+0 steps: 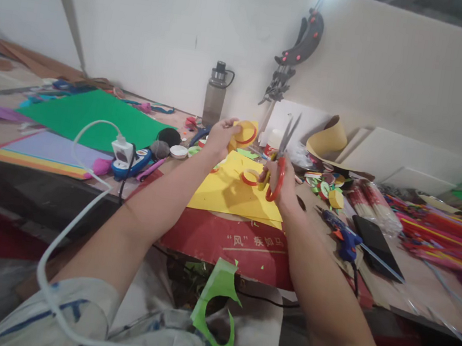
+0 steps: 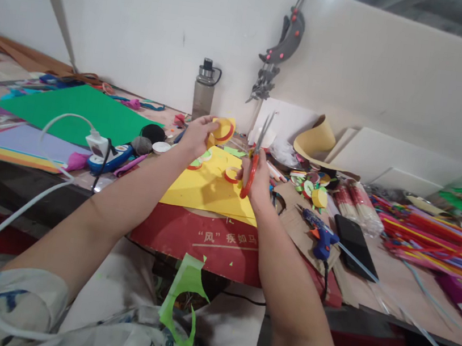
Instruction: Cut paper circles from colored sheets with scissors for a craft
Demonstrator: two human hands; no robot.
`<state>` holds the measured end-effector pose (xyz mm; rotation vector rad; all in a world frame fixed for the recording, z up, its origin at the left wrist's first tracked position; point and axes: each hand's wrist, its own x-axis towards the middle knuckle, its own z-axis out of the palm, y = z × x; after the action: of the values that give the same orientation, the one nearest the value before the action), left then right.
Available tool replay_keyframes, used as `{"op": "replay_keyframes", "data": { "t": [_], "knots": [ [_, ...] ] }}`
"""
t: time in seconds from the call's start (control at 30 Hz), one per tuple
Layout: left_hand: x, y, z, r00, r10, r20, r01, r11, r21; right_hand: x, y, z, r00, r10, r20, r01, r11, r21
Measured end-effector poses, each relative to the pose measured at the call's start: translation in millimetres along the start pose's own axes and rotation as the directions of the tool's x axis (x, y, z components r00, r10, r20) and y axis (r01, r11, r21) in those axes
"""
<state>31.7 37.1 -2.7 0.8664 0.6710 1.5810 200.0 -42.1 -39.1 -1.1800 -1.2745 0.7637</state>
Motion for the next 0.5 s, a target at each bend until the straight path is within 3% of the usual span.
{"op": "replay_keyframes", "data": {
  "t": [0.17,0.3,0.5],
  "knots": [
    [-7,2,6.3,0.999,-0.041,-0.022,0.037,0.984,-0.172,-17,-6,1,0.979,-0.117,0.169,0.147,0.973,-0.179],
    [-16,-3,14.7,1.000,-0.015,-0.026,0.009,0.978,-0.210,-17,-2,2,0.973,-0.146,0.177,0.187,0.951,-0.248],
    [-29,-9,22.0,0.999,-0.005,0.032,0.011,0.982,-0.186,-16,-1,3,0.974,-0.156,0.165,0.190,0.957,-0.219]
  ]
}}
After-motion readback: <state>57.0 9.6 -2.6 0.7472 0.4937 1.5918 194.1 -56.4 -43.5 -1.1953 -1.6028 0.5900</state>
